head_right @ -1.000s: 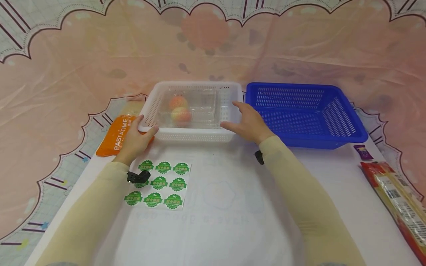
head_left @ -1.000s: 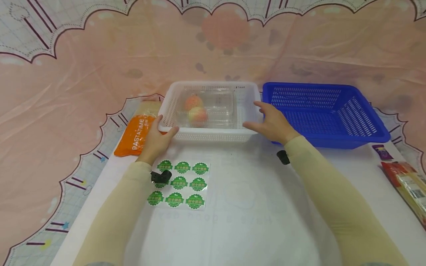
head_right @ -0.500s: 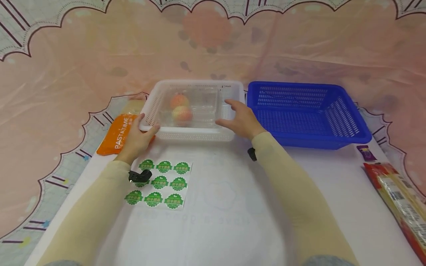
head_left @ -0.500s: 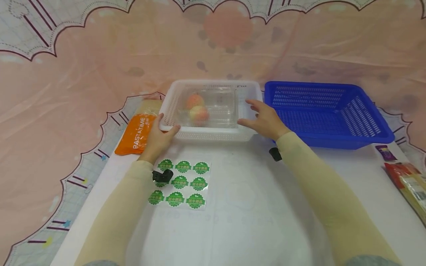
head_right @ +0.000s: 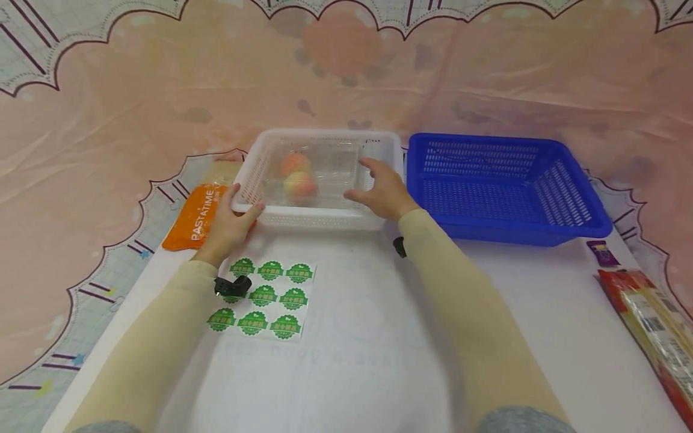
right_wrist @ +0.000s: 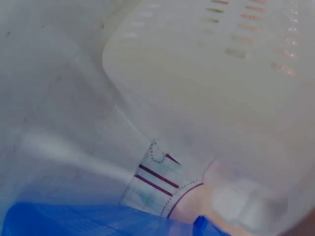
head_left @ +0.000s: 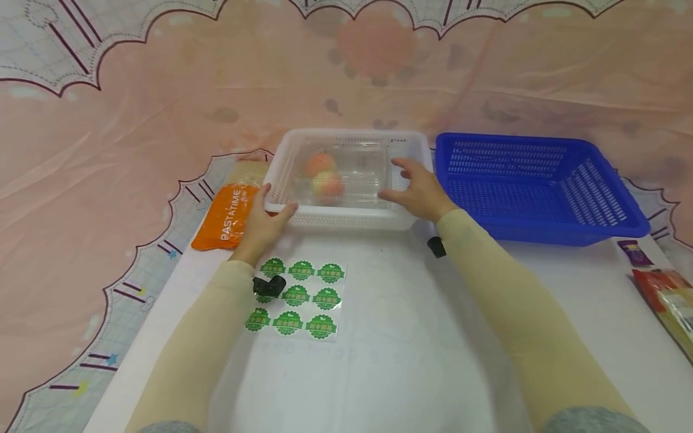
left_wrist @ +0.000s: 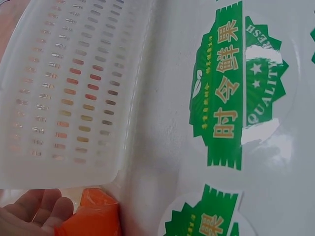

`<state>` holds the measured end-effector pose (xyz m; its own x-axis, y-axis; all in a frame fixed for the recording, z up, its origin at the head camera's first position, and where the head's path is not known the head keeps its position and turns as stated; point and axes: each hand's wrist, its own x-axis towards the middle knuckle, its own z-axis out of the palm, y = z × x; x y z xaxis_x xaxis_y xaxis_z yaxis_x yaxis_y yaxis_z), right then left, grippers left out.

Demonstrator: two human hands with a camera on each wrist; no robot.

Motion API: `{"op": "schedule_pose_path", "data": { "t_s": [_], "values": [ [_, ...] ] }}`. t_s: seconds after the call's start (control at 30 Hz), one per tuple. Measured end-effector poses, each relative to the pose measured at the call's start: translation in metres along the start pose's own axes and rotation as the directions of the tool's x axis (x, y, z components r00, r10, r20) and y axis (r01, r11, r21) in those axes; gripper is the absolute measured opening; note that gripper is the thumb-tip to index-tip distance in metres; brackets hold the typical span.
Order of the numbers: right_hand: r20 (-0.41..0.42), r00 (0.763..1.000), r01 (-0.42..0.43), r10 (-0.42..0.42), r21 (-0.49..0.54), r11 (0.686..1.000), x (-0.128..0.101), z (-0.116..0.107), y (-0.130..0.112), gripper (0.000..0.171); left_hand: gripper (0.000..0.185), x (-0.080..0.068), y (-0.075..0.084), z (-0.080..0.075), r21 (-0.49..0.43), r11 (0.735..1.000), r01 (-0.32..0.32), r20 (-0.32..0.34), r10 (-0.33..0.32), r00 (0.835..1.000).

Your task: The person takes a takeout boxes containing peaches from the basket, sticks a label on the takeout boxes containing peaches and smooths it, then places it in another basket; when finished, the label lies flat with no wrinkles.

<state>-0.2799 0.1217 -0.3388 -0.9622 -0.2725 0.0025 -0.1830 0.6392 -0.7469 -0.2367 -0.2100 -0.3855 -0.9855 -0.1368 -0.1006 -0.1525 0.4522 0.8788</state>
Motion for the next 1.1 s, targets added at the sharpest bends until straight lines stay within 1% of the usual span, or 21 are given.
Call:
{"op": "schedule_pose_path", "data": {
  "t_s": [0.2,0.37,0.6,0.83,1.1],
  "values": [
    [0.01,1.0,0.015,-0.015,0.005,1.0,0.007,0.007,-0.002,0.089,0.091,0.0,-0.001,0.002,-0.009,1.0,0.005,-0.005,-0.005,1.0],
    [0.028,1.0,0.01,-0.01,-0.005,1.0,0.013,0.011,-0.004,0.087,0.091,0.0,-0.001,0.002,-0.016,0.999,0.037,0.0,-0.037,0.999],
    [0.04,0.999,-0.015,0.016,-0.02,1.0,0.024,0.014,-0.003,0.083,0.089,0.001,-0.003,0.003,-0.028,0.999,0.026,-0.002,-0.026,1.0],
    [0.035,0.999,-0.013,0.014,-0.027,1.0,0.034,0.017,-0.001,0.083,0.092,-0.002,-0.002,0.001,-0.038,0.999,0.002,0.001,-0.002,1.0],
    [0.042,0.998,-0.044,0.045,-0.025,0.999,0.041,0.019,0.001,0.08,0.087,0.001,-0.002,0.0,-0.043,0.999,0.0,0.0,-0.001,1.0]
  ]
}}
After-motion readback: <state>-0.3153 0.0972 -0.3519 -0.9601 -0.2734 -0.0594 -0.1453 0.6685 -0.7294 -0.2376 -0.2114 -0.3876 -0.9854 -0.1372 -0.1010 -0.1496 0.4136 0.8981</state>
